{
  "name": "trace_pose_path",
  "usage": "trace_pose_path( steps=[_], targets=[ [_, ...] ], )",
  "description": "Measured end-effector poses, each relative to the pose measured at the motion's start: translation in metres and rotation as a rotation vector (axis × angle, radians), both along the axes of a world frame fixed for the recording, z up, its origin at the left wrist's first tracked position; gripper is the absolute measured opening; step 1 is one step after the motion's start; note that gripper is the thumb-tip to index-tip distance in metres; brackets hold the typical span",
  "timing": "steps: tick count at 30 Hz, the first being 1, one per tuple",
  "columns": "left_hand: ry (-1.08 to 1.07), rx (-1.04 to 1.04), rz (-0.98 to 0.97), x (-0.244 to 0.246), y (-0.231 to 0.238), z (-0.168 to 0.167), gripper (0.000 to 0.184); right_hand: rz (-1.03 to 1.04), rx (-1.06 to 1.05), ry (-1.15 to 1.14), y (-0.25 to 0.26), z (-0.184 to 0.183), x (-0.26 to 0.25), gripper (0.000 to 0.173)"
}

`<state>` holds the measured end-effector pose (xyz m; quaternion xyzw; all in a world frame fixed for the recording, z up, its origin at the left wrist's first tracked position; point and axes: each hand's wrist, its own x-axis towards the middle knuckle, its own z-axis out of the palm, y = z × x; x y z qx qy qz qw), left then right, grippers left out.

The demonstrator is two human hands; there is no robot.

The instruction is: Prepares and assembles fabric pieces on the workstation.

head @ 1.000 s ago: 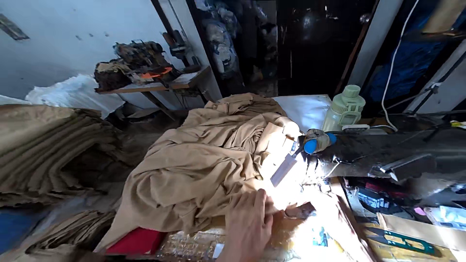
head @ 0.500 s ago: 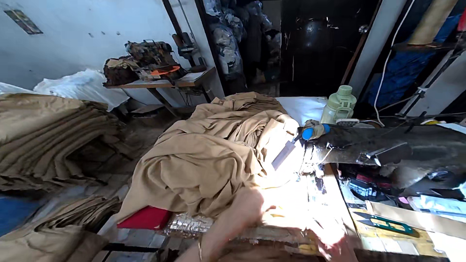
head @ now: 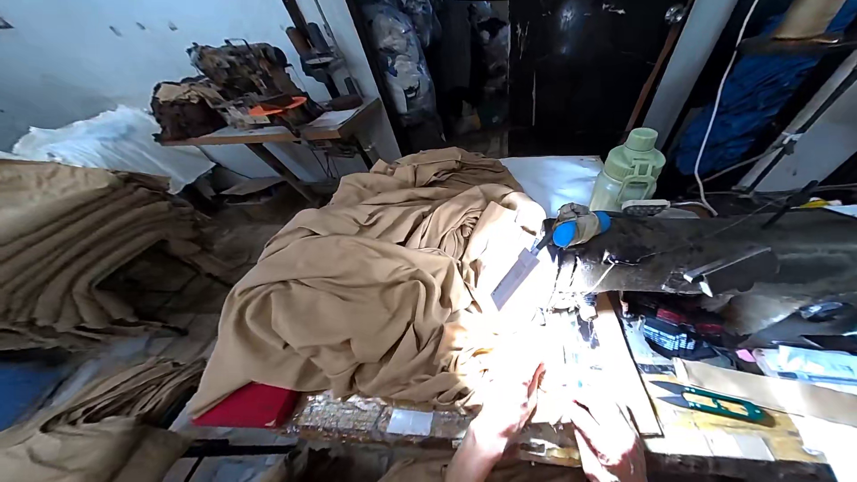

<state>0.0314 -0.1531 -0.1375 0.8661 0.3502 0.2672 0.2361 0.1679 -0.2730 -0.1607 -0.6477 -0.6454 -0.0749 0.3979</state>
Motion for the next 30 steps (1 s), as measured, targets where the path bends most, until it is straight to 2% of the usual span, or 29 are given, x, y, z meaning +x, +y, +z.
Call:
trace_pose_path(
  steps=[2,4,5,8,10,13,15,23,28,30],
  targets=[
    [0.014,-0.061,-0.126,-0.011,0.0,0.001,0.026,0.0,-0.017,0.027,0.0,0.003,-0.001,0.024],
    [-0.019,0.098,-0.286,-0.014,0.003,-0.005,0.022,-0.009,-0.046,0.08,-0.001,0.004,-0.002,0.022],
    [-0.048,0.11,-0.397,-0.016,0.006,-0.006,0.021,-0.01,-0.073,0.124,-0.002,0.004,-0.002,0.021],
    [-0.119,-0.071,-0.621,-0.028,0.015,-0.002,0.021,0.058,-0.222,0.196,-0.006,0.015,0.001,0.029],
    [-0.073,-0.125,-0.608,-0.03,0.021,0.005,0.02,0.103,-0.307,0.154,-0.008,0.024,0.002,0.031],
    [-0.008,0.102,-0.48,-0.014,0.035,0.008,0.031,0.131,-0.33,0.06,-0.007,0.034,0.0,0.034],
    [0.014,0.147,-0.46,-0.004,0.043,0.004,0.04,0.131,-0.36,0.009,-0.007,0.039,-0.003,0.037],
    [-0.084,0.073,-0.519,-0.026,0.034,-0.006,0.035,0.149,-0.47,0.019,-0.008,0.054,-0.012,0.03],
    [-0.127,0.062,-0.558,-0.025,0.036,-0.007,0.036,0.13,-0.509,0.02,-0.007,0.053,-0.014,0.032],
    [-0.136,0.042,-0.55,-0.024,0.036,-0.006,0.035,0.118,-0.447,0.039,-0.008,0.05,-0.013,0.036]
  ],
)
